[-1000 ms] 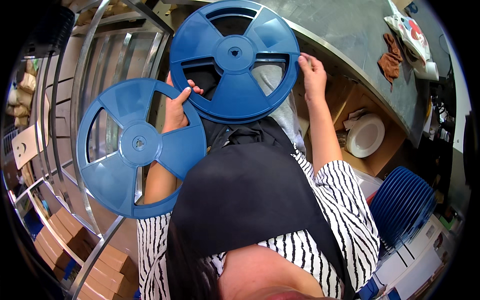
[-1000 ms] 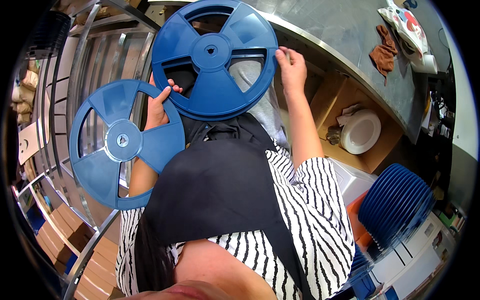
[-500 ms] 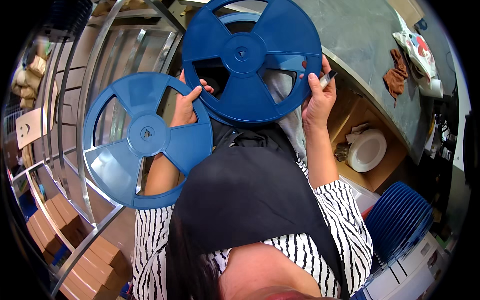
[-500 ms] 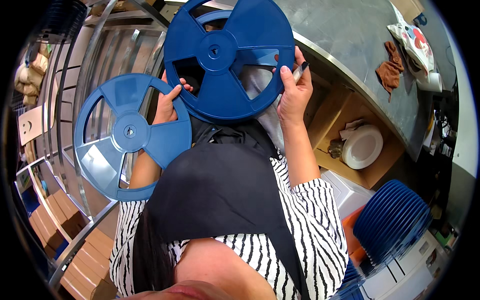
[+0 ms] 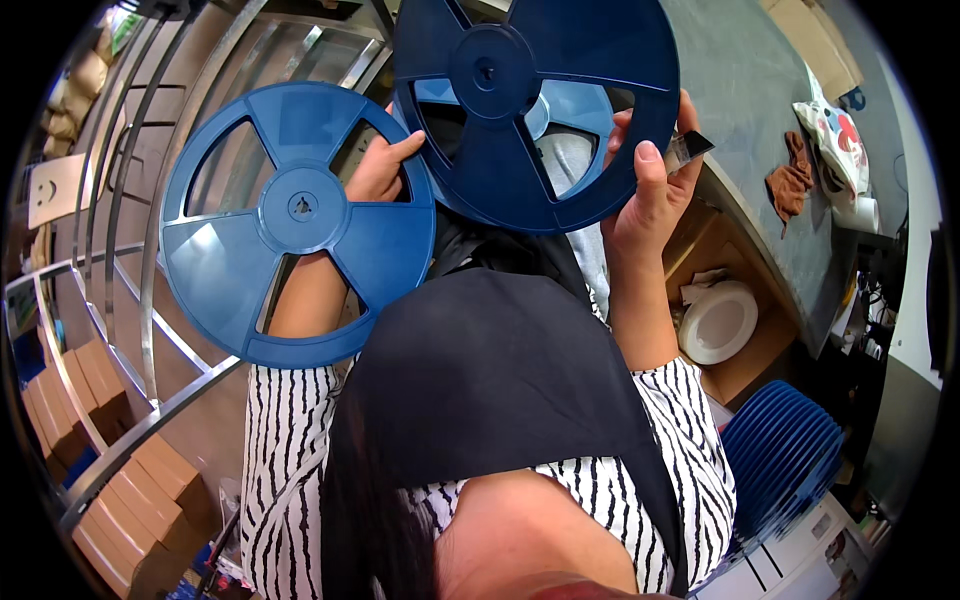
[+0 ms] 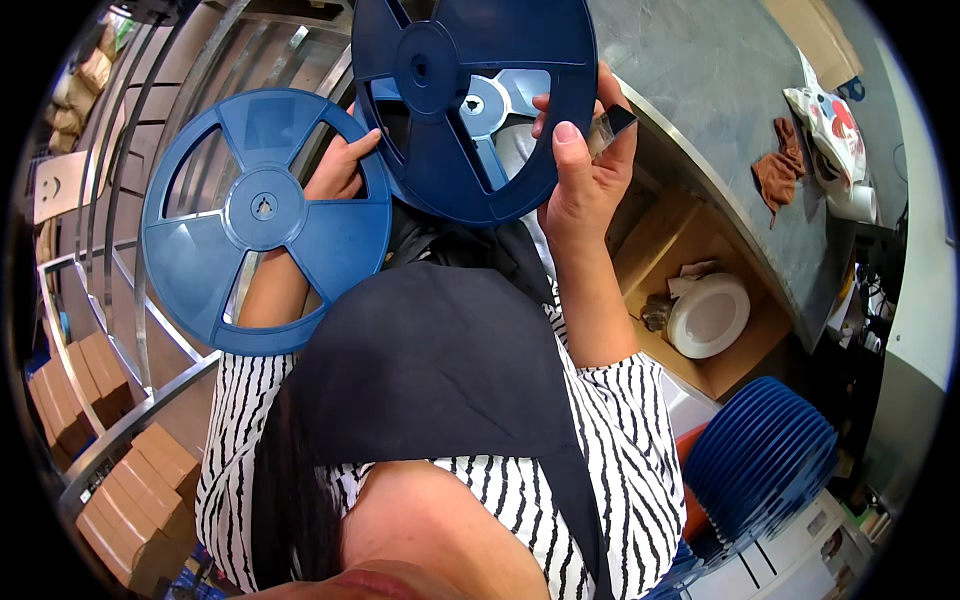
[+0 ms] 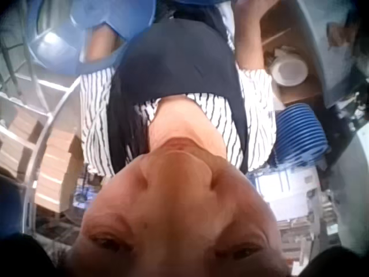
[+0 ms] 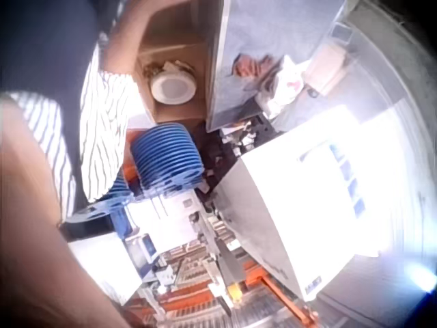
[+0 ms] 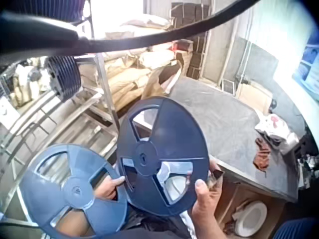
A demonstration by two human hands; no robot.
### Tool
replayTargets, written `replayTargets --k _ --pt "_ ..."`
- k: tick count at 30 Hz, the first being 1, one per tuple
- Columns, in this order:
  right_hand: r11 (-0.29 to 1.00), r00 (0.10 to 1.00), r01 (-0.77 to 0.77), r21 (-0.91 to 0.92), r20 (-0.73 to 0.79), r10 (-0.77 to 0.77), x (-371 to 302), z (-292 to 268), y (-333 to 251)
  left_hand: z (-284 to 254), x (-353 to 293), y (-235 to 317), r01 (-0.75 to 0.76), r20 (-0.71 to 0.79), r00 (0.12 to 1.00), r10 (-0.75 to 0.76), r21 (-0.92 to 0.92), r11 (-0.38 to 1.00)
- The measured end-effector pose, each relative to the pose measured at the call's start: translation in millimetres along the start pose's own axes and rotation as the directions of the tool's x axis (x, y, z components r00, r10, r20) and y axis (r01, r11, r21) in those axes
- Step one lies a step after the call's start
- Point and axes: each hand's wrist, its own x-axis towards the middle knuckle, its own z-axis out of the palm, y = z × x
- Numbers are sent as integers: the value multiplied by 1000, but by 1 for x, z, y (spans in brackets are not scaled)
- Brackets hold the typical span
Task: The person uses a utility knife to trim excess plastic flash from the edges of blue plastic spools. They hold the spool in one hand and scrape the blade along the rim to remove imperfections, then stack the finished spools on a metal shelf.
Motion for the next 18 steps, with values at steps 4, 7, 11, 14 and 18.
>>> replayTargets --k 4,7,11,14,18 --pt "999 1000 13 44 -5 -13 -1 -1 6 4 -6 6 -83 21 996 85 -52 995" --pt "996 998 -29 83 -51 33 3 -9 10 -1 -3 4 -83 13 996 83 -36 996" --pt "986 982 -117 120 -133 132 -3 -17 20 -2 -11 10 -53 -47 997 53 12 999" --pt "984 983 -121 128 -121 137 -11 -19 24 -7 -6 11 -110 -47 992 115 95 989" --pt "988 975 -141 65 -164 150 -26 -26 34 -18 2 6 -172 -111 973 204 247 954"
